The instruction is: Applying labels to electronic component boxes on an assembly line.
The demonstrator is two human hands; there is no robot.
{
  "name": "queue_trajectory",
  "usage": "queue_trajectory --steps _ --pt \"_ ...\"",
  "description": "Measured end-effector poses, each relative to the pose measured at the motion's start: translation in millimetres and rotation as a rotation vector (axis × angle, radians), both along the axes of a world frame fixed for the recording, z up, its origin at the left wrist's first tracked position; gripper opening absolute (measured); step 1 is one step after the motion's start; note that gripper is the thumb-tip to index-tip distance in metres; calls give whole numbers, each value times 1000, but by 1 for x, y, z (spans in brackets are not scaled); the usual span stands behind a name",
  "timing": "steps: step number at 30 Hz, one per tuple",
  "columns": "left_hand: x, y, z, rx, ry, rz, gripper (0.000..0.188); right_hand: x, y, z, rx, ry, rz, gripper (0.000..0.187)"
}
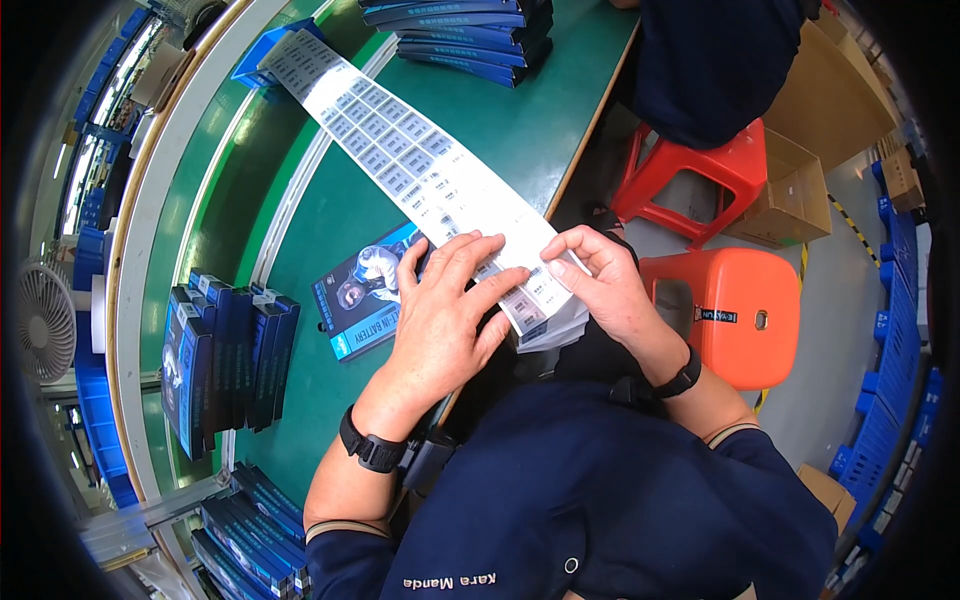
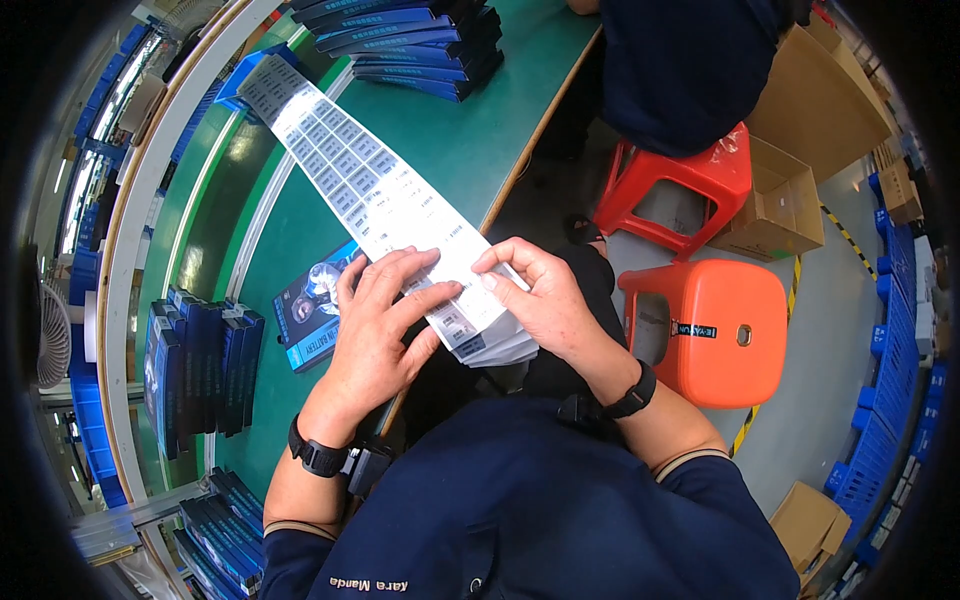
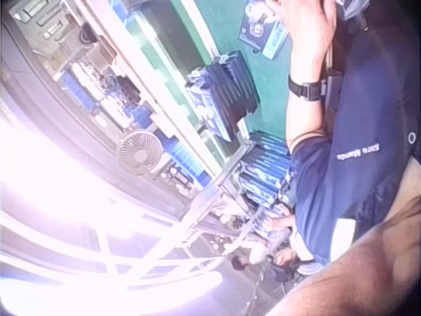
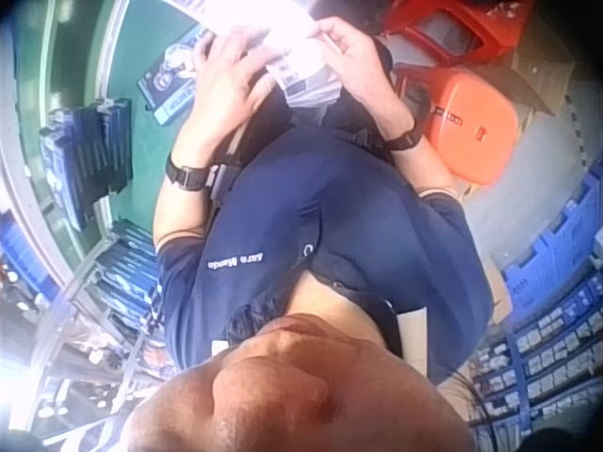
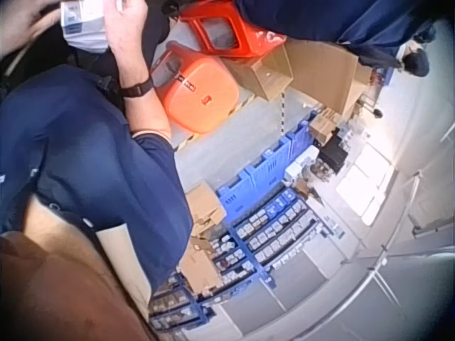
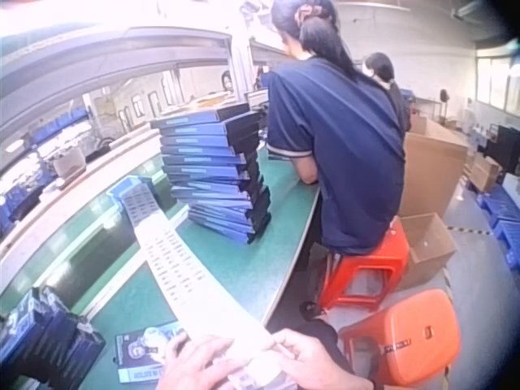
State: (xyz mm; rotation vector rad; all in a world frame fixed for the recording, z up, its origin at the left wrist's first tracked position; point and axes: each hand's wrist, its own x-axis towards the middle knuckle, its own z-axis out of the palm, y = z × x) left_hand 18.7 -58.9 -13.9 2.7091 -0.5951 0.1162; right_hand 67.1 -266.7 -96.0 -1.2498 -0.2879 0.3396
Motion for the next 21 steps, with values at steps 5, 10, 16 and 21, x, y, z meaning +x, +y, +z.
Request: queue_trajectory --steps 5,10,16,21 --pt "0 1 -1 -27 -3 4 45 0 2 1 -22 -21 2 10" --pt "2 2 -2 -78 -7 13 34 0 2 0 -20 -7 7 10" --pt "2 3 -1 -69 3 0 34 0 2 -1 -24 1 11 11" --pt "2 3 -4 -101 -15 1 26 0 2 -5 -2 24 21 10"
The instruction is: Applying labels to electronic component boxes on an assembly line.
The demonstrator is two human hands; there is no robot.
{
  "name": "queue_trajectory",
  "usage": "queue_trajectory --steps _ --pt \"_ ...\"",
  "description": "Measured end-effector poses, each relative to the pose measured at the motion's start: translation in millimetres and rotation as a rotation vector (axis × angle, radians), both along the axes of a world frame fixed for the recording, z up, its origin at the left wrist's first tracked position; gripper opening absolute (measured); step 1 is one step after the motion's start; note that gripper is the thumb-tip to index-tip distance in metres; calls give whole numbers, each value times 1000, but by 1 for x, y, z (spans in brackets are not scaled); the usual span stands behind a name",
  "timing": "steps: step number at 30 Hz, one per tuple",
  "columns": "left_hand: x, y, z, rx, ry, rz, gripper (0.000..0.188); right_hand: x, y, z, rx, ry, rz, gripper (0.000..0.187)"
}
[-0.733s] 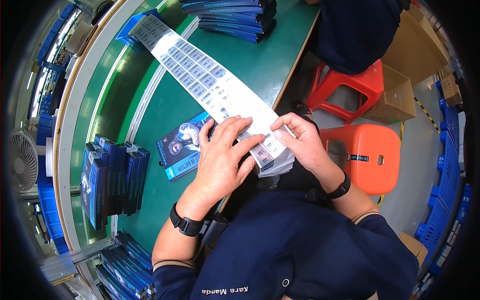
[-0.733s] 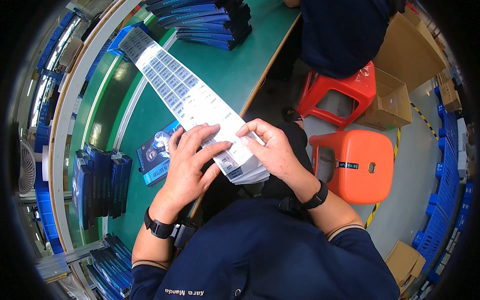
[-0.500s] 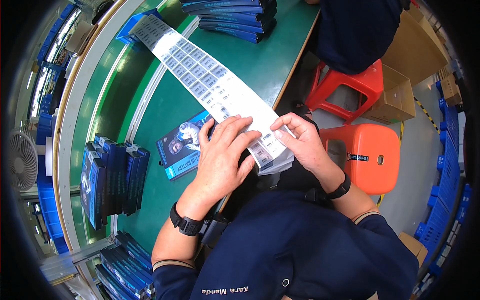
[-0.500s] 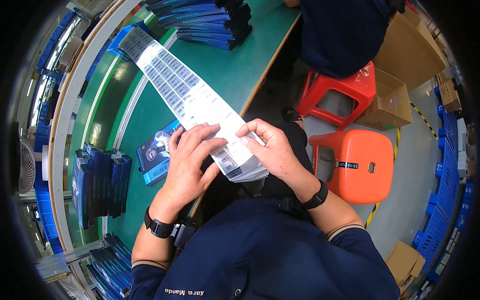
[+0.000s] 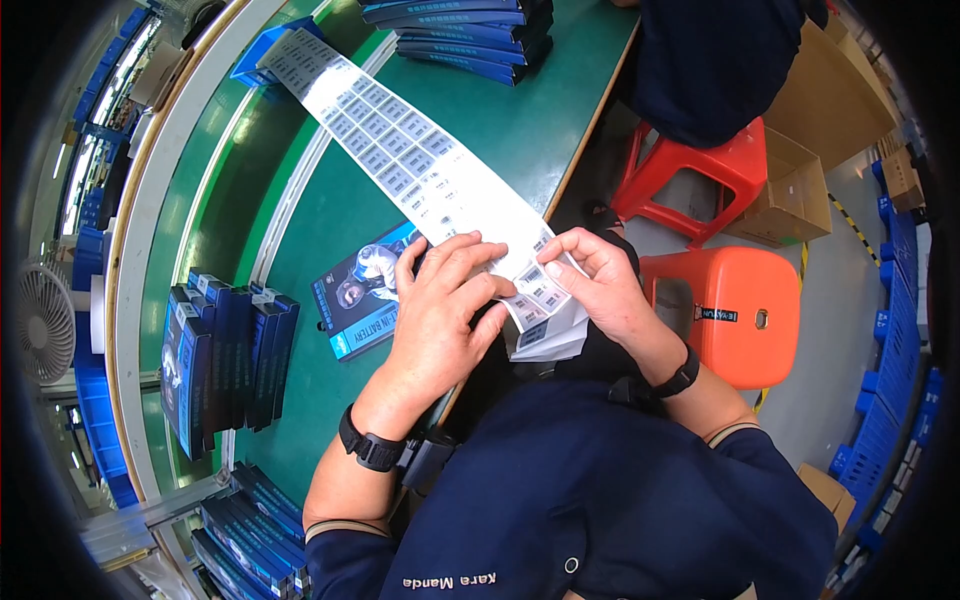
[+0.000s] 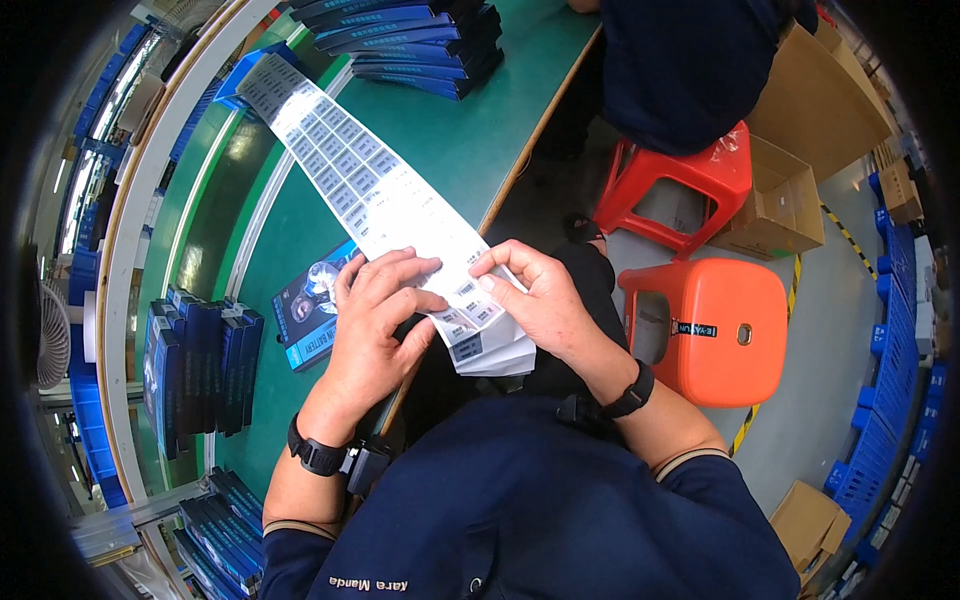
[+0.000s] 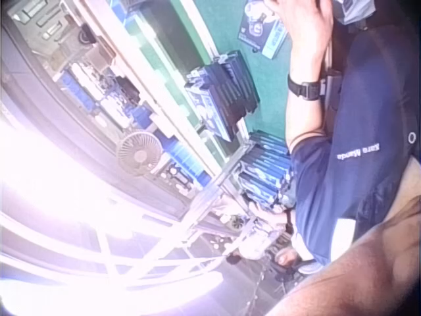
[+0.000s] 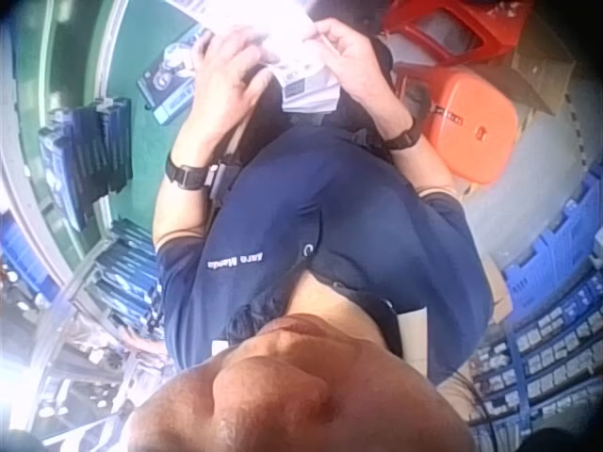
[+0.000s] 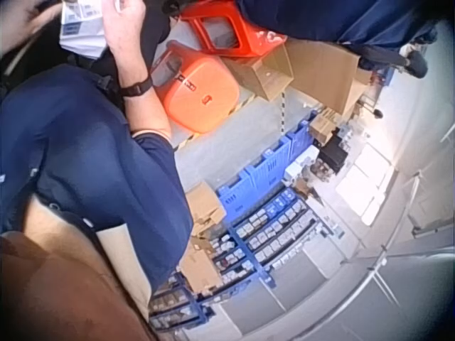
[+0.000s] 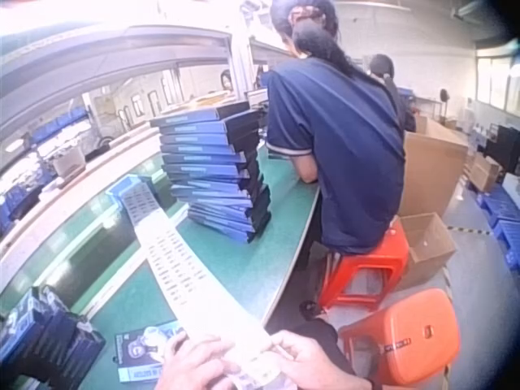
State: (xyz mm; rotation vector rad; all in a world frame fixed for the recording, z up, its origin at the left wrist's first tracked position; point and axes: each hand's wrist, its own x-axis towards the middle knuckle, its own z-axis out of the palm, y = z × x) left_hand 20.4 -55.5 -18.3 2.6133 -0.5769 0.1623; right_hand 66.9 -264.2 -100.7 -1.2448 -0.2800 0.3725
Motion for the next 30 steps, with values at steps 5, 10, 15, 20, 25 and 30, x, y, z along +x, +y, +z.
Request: queue_trajectory --steps 5,10,15,20,25,30 --pt "0 0 -4 -7 -14 11 23 0 1 -4 14 27 13 11" --pt "0 2 -3 -12 -26 9 24 1 5 -8 37 32 20 11" --pt "1 3 -4 -15 -35 7 19 3 8 -14 62 45 22 9" --pt "2 3 -6 -42 -31 13 20 3 9 -16 92 54 15 8" --pt "1 3 -7 -55 -27 21 20 2 10 -16 76 49 19 9" --pt "2 4 -7 -58 -32 36 20 0 7 -5 59 68 27 10"
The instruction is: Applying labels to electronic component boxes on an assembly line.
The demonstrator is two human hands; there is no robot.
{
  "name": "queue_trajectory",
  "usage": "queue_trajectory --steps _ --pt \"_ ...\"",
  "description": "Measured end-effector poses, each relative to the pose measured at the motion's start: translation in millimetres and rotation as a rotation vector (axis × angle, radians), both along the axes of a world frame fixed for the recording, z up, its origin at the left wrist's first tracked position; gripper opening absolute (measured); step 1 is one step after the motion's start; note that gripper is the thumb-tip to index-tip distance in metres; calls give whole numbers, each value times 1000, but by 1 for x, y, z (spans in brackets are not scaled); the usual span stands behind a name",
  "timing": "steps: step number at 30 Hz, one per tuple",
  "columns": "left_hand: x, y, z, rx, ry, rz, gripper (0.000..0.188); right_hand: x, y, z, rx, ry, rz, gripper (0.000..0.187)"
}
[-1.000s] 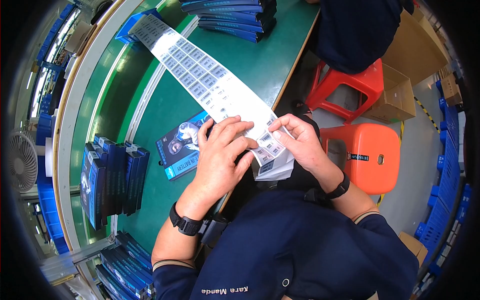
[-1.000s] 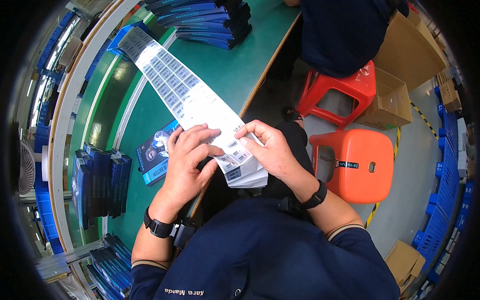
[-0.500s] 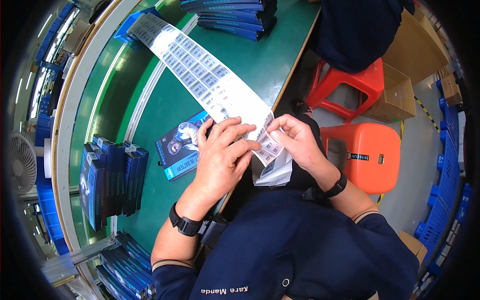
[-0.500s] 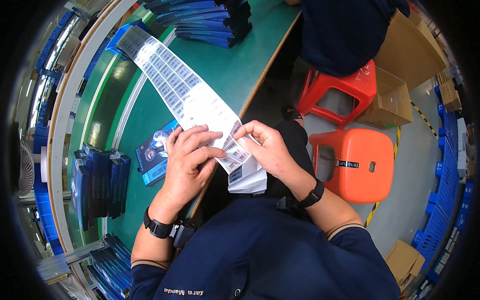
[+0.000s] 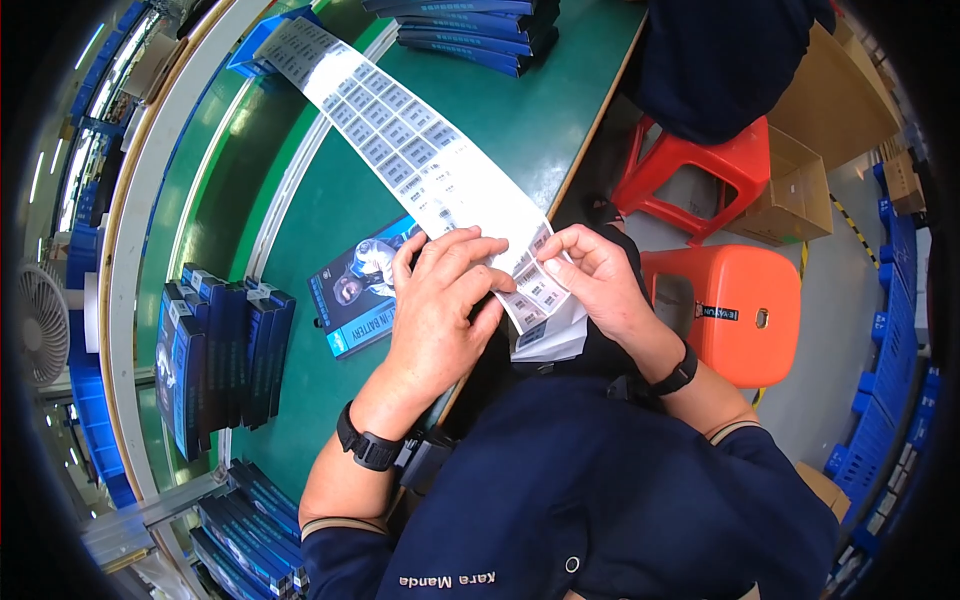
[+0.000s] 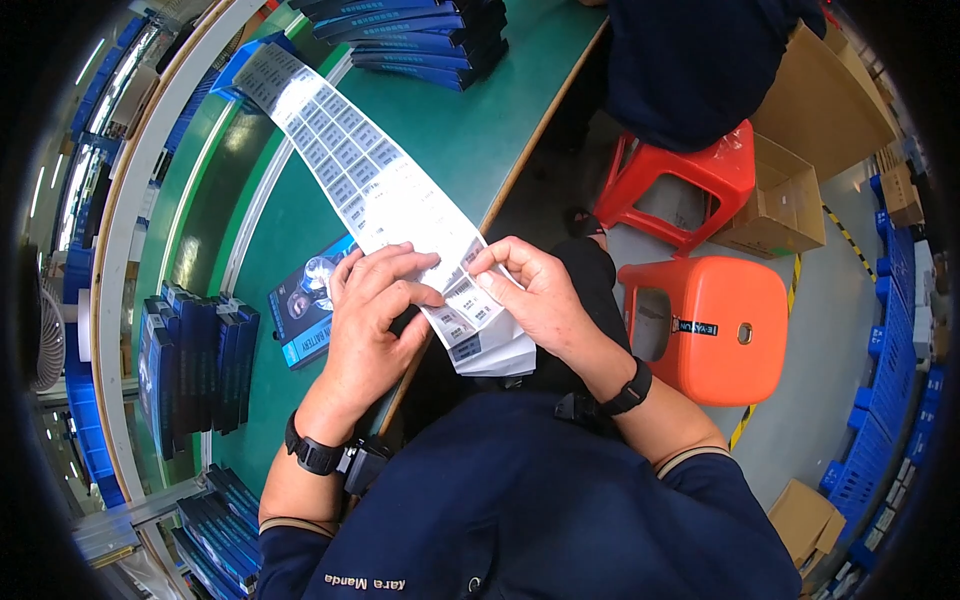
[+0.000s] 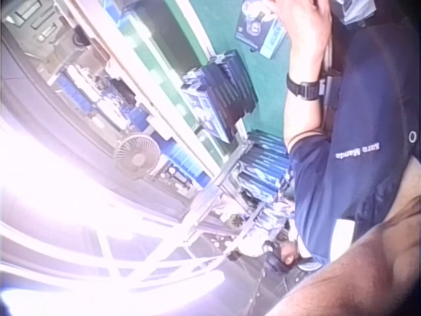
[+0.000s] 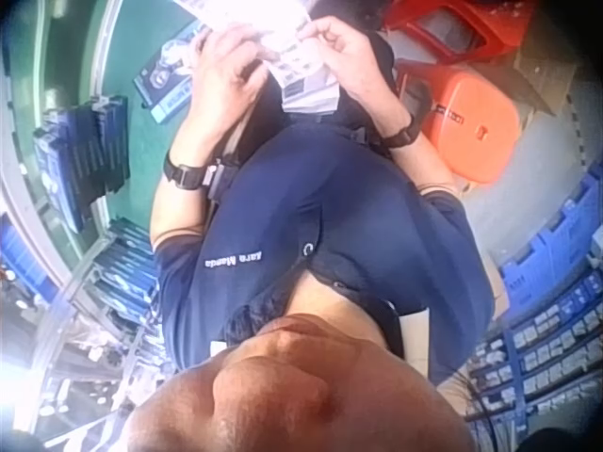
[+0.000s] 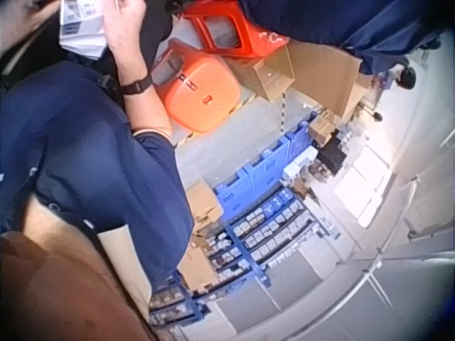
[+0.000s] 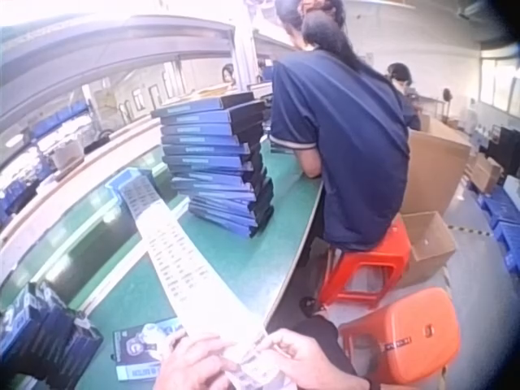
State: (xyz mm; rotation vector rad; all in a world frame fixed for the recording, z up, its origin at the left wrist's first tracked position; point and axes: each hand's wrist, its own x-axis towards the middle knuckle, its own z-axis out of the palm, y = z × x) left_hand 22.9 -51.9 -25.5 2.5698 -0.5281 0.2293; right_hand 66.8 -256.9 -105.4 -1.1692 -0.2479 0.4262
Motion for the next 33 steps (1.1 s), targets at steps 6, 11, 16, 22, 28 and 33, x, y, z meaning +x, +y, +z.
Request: queue_trajectory --steps 6,11,16,22,28,33 --pt "0 -1 0 -12 -12 20 25 -1 -2 6 -61 -77 -9 10" --pt "-1 1 -1 -68 -39 65 31 -2 -1 9 -55 -93 -5 12" --pt "-1 1 0 -73 -55 109 46 -2 -1 17 -44 -133 -11 17" --pt "0 0 0 -210 -59 179 53 -1 -3 26 -25 -92 86 24" --pt "0 3 3 -112 -67 172 58 -1 -4 40 26 -122 141 30" --pt "2 -1 0 -134 -164 116 49 2 -4 41 94 -141 139 33"
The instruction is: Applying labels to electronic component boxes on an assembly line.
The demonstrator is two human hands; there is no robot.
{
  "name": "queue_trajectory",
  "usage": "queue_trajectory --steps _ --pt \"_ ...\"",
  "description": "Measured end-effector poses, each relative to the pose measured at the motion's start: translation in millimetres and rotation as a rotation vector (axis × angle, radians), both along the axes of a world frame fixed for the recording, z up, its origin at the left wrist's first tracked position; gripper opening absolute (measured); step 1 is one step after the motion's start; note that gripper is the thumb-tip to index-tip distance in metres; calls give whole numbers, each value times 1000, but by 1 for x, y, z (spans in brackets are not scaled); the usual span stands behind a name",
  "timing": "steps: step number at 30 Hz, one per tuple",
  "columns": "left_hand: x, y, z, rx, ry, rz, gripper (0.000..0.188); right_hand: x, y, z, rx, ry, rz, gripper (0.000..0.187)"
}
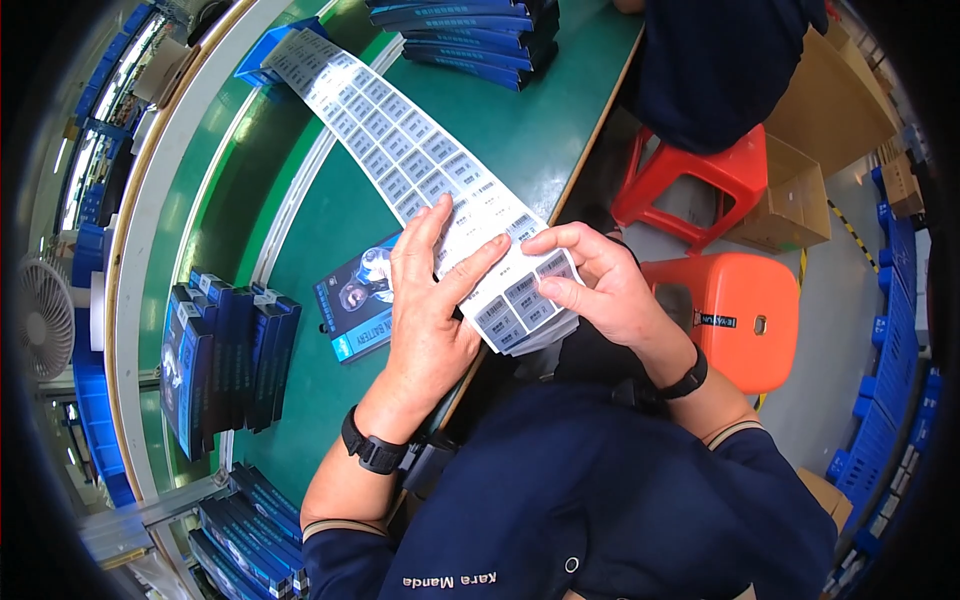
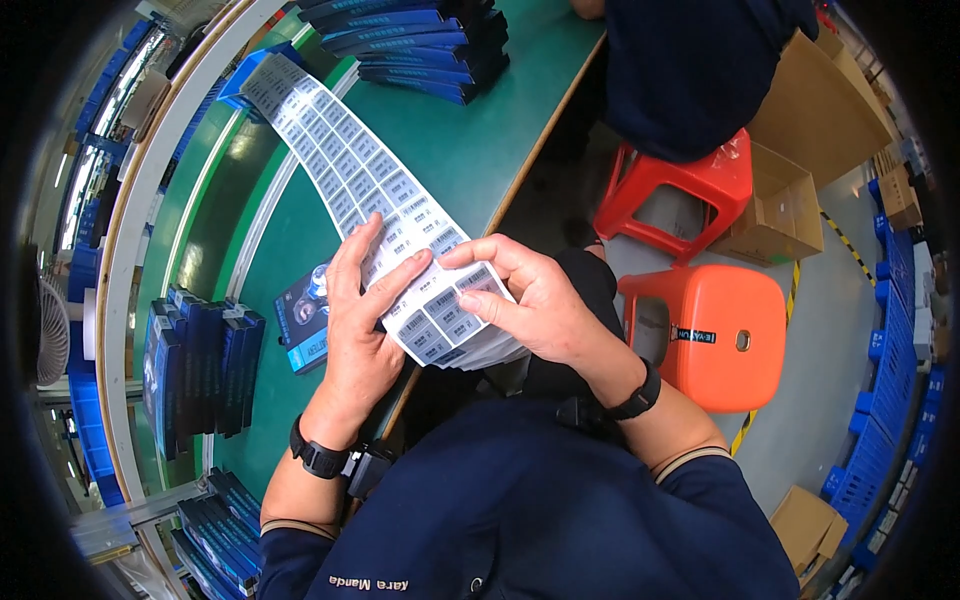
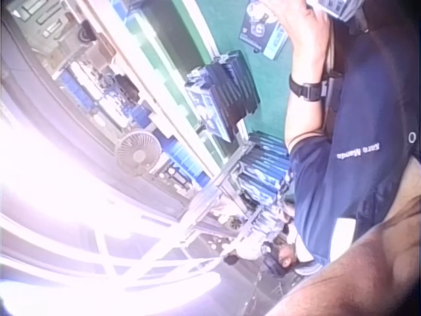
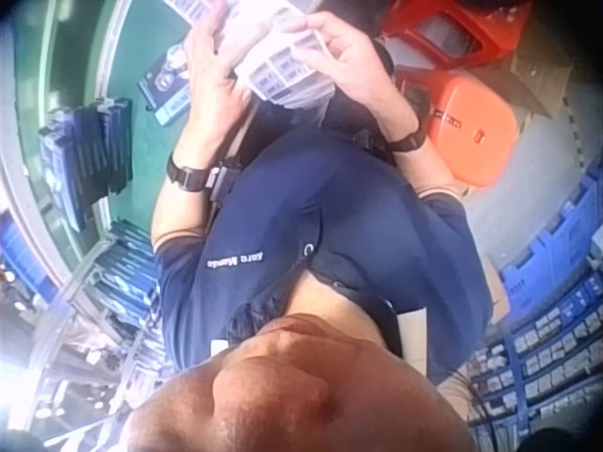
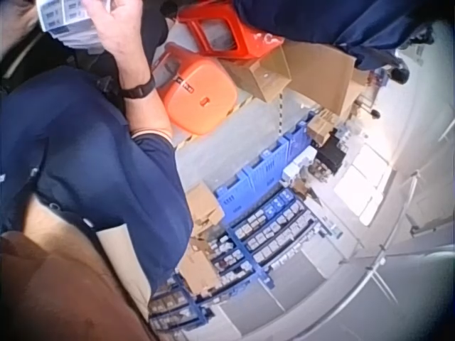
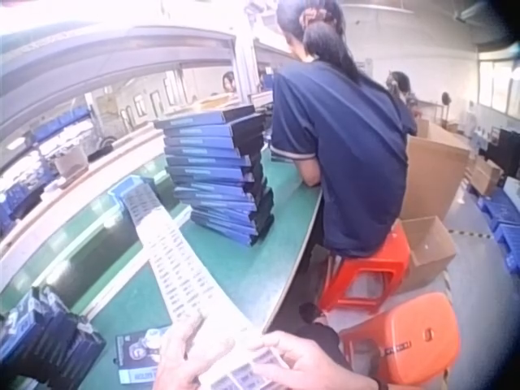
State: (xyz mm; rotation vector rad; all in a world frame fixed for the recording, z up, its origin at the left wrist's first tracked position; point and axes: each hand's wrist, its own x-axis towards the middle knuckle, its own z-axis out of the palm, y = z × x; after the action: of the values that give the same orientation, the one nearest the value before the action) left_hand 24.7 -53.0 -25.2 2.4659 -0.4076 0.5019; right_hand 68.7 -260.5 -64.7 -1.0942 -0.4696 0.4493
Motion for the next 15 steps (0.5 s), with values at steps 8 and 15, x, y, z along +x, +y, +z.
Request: queue_trajectory --steps 8,15 --pt "-4 2 3 59 75 -78 35 10 0 7 -89 -45 -115 29" --pt "-6 5 4 3 143 -148 39 14 8 -2 -217 -150 -201 25"
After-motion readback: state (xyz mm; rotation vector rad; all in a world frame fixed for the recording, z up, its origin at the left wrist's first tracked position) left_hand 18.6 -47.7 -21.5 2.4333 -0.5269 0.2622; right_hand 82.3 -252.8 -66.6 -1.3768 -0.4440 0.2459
